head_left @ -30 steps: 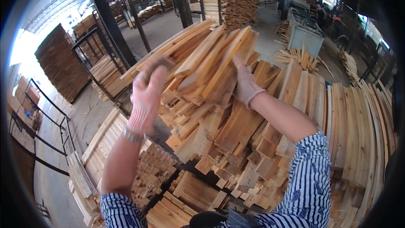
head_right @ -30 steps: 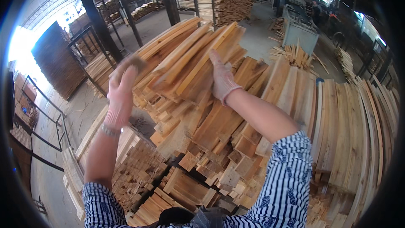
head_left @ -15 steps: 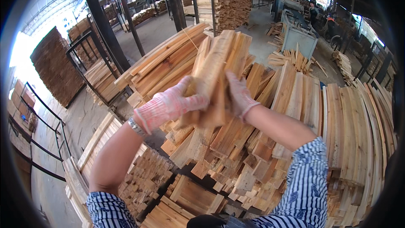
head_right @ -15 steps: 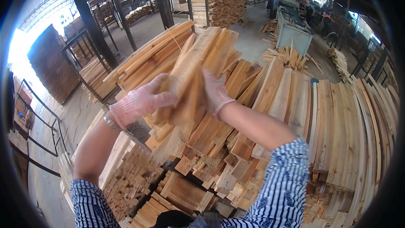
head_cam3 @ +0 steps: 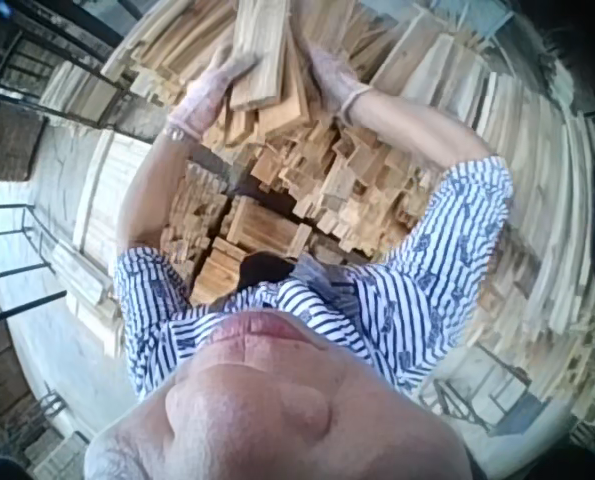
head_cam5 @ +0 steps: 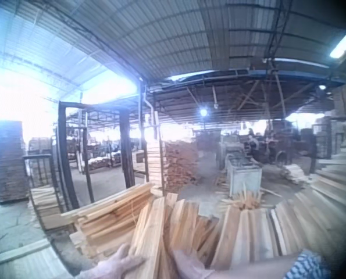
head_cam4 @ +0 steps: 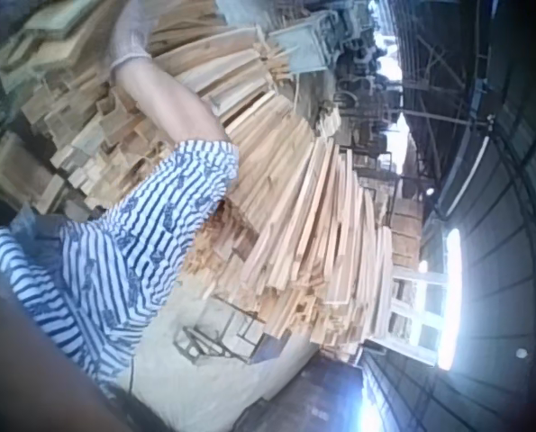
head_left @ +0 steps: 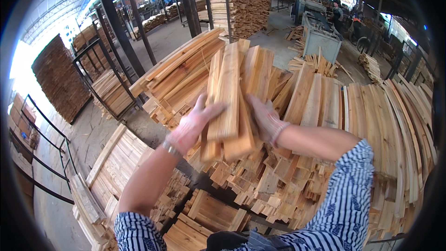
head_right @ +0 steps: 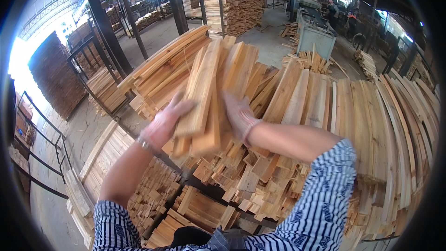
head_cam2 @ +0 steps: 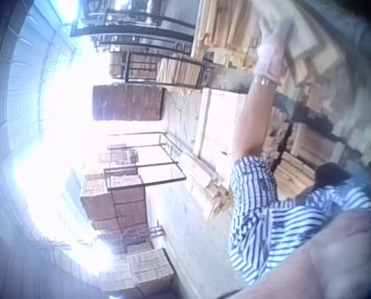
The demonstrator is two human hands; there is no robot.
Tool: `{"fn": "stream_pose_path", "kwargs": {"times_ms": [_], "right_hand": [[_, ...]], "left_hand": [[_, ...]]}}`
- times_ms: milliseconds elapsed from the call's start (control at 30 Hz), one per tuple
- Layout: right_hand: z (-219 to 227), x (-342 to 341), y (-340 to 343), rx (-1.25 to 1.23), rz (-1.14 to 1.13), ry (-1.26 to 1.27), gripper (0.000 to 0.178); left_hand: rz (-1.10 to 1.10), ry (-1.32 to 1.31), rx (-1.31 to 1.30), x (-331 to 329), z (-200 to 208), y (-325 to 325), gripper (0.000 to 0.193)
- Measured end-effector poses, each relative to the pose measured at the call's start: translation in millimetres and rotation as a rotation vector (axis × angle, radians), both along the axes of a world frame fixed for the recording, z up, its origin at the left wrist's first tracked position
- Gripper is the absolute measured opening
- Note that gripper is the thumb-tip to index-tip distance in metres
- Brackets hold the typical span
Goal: The person repeatedly picks up small wooden planks from a large pile and stacks them onto a pallet. The person uses both hands to gather the planks and carefully aligns them in a neat stack on the pallet.
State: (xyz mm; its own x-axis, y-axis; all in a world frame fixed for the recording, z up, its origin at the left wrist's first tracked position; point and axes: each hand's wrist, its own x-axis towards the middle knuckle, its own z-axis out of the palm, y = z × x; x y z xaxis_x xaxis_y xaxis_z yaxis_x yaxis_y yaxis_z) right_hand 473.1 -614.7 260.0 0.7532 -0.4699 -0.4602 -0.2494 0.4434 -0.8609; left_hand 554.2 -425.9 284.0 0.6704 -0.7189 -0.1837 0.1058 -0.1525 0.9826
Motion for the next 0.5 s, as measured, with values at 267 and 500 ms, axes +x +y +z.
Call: {"fn": "stream_pose_path", "kwargs": {"times_ms": [267,500], "right_hand": [[-36.2,-118.8,52.6,-0.456,0.151,0.353,0.103],[-44.3,-171.1,63.1,0.017,0.342,0.13,0.082]], "left_hand": [[0.003,0.399,-0.494,-80.8,-98.0,38.6,0.066],[-0.15,0.529,-0.659,-129.2,-96.3,85.4,0.077]]}}
